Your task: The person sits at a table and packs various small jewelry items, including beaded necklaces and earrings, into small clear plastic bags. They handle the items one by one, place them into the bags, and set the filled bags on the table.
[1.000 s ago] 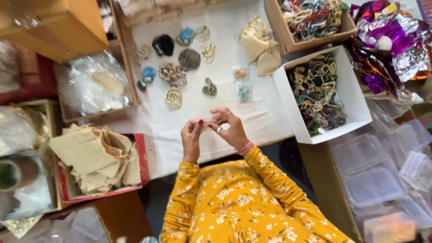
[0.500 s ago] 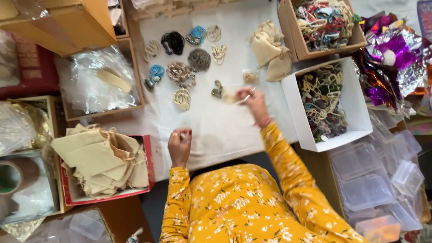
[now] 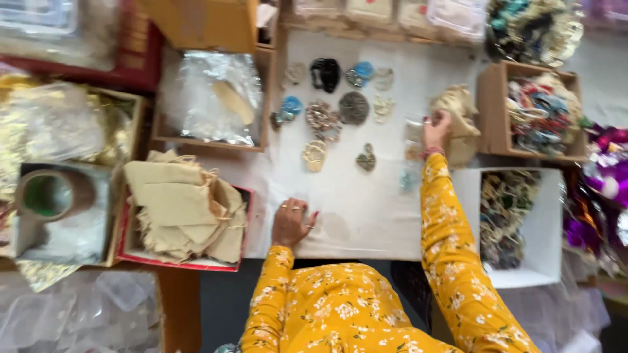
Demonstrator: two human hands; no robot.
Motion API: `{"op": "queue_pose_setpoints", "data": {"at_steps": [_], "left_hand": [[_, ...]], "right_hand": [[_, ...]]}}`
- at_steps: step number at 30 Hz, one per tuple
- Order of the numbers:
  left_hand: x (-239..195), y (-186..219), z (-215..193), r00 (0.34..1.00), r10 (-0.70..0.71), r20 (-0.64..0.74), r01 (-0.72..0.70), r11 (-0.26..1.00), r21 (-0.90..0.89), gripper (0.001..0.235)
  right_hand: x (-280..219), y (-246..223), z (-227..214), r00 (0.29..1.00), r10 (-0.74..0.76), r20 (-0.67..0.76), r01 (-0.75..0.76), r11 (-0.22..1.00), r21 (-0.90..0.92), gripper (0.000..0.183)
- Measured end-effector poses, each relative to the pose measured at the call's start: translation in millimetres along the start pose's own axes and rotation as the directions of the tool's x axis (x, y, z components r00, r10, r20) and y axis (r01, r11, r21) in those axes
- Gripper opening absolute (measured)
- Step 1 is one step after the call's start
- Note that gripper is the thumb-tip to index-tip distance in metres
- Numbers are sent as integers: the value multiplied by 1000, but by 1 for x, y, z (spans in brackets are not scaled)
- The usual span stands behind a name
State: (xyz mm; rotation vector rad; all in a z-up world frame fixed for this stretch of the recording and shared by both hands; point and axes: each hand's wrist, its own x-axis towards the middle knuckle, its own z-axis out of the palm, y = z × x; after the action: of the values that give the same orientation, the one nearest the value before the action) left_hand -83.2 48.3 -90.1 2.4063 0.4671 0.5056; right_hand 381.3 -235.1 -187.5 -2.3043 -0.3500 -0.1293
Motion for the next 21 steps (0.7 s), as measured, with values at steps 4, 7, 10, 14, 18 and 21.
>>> {"op": "queue_pose_setpoints", "data": {"at_steps": [4,7,10,14,18,21], "left_hand": [[3,0,2,1000,-29,8,29,998,-47,33],[6,0,-2,998,-56,6,56,997,-53,35],[5,1,-3,998,-56,-4,56,997,-53,36],[2,-1,2,999,-44,-32,42,997,-64,37],[3,-2,-4,998,-19,-59,15,998,-66,37],[1,-1,-4,998,-41,-46,37,996,-83,39]], "right_hand": [[-11,-195,29,913,-261,-315,207,959,-195,37],[-49,-310,90,913,-379,-149,402,898,179,33],[-107,-440,122,677,-708,199,582,681,443,37],[-155,-496,206,365,-697,617,452,712,537,22],[-151,-489,255,481,-755,445,659,646,384,39],[-139,-475,266,529,-797,291,741,601,301,47]]}}
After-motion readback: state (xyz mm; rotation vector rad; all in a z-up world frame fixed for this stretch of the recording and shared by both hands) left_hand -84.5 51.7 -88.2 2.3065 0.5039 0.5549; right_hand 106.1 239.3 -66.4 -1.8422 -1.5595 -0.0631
